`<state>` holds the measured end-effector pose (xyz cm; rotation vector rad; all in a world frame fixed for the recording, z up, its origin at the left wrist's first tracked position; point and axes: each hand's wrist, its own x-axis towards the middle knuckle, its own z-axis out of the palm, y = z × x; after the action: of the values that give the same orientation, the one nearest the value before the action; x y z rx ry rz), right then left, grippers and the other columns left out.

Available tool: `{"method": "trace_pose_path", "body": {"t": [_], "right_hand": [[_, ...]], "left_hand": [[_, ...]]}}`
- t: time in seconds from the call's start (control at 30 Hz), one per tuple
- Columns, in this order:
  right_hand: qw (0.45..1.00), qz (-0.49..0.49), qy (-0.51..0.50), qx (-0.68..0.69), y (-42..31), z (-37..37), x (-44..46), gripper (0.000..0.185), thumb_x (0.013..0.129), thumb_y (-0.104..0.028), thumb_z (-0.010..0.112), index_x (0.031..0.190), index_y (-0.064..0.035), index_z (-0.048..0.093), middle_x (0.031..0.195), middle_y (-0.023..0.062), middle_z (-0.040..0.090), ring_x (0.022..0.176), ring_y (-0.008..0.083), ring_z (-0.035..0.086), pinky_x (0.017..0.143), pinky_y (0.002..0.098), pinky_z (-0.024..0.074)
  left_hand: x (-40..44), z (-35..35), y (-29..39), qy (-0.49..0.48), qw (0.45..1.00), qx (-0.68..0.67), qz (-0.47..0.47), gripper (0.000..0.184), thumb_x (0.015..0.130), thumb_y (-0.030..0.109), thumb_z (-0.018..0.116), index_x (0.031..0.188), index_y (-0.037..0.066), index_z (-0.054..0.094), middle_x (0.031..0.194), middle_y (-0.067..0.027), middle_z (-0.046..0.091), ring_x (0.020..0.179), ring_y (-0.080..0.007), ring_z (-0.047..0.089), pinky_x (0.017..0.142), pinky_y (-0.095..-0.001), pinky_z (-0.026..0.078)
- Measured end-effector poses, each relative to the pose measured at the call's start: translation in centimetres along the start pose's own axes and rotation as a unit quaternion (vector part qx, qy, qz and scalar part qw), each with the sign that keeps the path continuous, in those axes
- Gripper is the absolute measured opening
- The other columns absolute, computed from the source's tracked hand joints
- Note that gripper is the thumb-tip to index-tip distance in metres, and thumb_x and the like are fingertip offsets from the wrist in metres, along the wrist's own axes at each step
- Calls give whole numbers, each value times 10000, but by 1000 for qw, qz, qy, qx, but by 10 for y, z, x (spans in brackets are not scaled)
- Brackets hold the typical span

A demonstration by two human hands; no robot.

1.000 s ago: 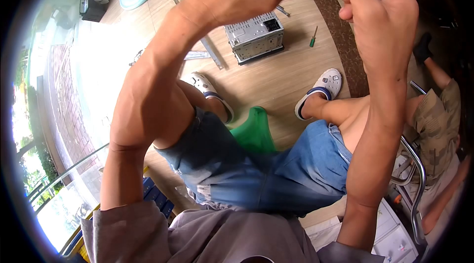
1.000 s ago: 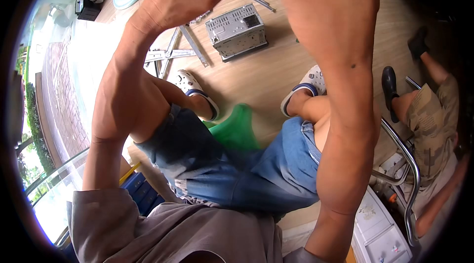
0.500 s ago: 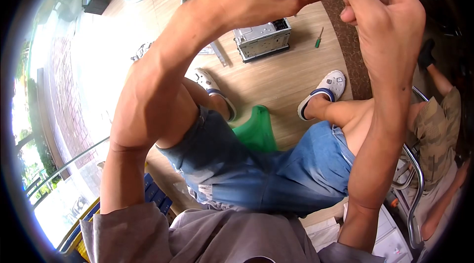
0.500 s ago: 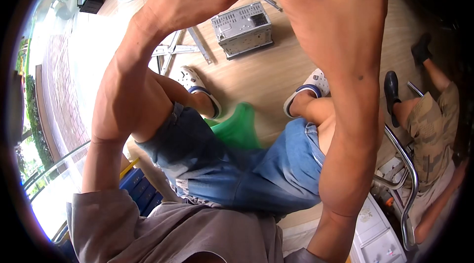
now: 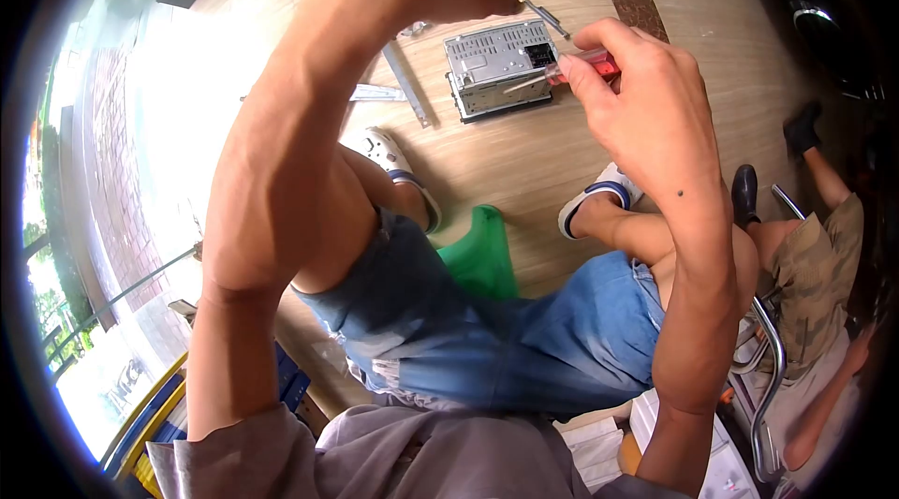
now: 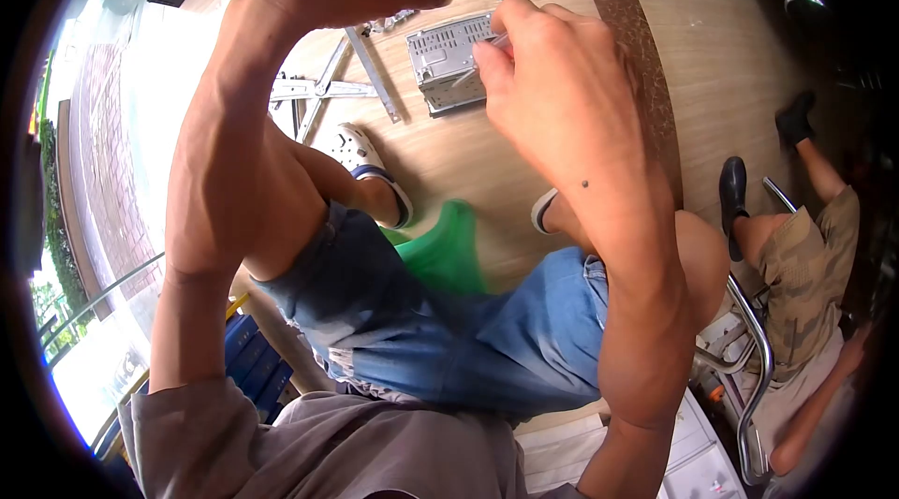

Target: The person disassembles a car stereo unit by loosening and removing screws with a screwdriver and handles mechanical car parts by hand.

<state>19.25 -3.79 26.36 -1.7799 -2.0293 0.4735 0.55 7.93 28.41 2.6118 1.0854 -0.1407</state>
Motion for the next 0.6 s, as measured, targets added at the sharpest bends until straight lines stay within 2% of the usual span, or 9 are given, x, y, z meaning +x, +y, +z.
{"method": "trace_pose_path", "body": {"t": [0.1,0.2,0.27,0.4,0.6], "right_hand": [[1000,19,-15,16,-2,7,9,165,921,-137,710,1003,6,699,944,233,737,919,444,709,808,521,566],[1000,-3,-8,-28,8,23,19,240,928,-155,735,1093,18,713,982,233,745,819,380,722,775,426,566],[999,-4,-1,-40,17,38,27,242,928,-157,735,1098,14,717,971,234,744,827,389,722,768,434,562],[999,23,-18,-34,14,50,36,231,933,-194,702,1045,8,719,960,236,746,910,440,716,820,501,570],[997,22,-66,-25,-2,56,50,254,929,-223,719,1050,0,727,900,214,753,847,427,729,773,493,579]], "left_hand": [[-2,-10,5,-64,998,2,5,345,947,314,686,1074,-4,726,990,-222,749,1001,-388,716,910,-471,559],[-8,-10,6,-39,999,-6,16,305,935,282,685,1021,-4,746,979,-235,749,1002,-386,718,894,-469,563],[-4,-17,9,-59,998,-5,-32,265,932,238,672,1016,1,756,1006,-228,753,1017,-377,722,888,-455,575],[-11,-16,-3,-17,999,-44,-26,233,913,194,674,1020,7,762,1033,-216,757,1025,-373,724,897,-452,579],[-15,-11,-21,15,998,-55,-36,216,898,136,647,1035,19,767,1049,-209,758,1040,-362,727,908,-450,580]]}}
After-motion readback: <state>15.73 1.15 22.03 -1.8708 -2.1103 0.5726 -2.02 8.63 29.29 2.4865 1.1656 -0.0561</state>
